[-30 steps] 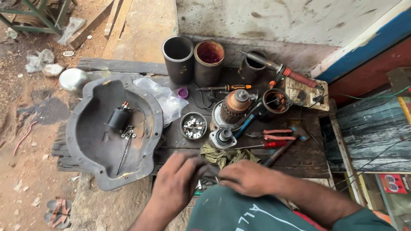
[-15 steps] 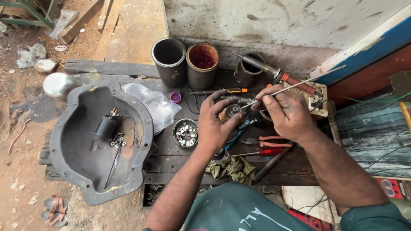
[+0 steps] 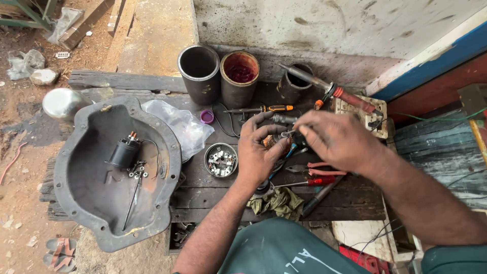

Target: Repairing and reassembling a motorcycle starter motor on a workbench.

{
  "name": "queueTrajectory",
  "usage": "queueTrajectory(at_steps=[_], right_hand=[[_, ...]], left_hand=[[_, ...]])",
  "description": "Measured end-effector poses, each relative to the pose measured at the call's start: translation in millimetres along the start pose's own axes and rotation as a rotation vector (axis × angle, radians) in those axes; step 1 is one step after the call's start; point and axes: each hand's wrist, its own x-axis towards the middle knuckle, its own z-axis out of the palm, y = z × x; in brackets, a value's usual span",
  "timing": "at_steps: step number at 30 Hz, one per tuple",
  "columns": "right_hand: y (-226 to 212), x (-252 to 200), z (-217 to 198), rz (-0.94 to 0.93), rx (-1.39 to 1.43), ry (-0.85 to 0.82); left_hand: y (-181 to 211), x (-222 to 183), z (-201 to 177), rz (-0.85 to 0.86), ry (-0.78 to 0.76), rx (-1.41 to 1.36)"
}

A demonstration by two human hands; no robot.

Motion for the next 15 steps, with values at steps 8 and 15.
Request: queueTrajectory(at_steps=[8, 15], right_hand=[[62.6, -33.7, 63.3, 0.425, 1.138, 0.234], [58.6, -47.3, 84.6, 0.425, 1.384, 0.399]], left_hand=[[-8.4, 2.6, 0.3, 0.009, -0.023, -0.087], [-6.7, 3.3, -3.2, 0.043, -0.049, -0.044]])
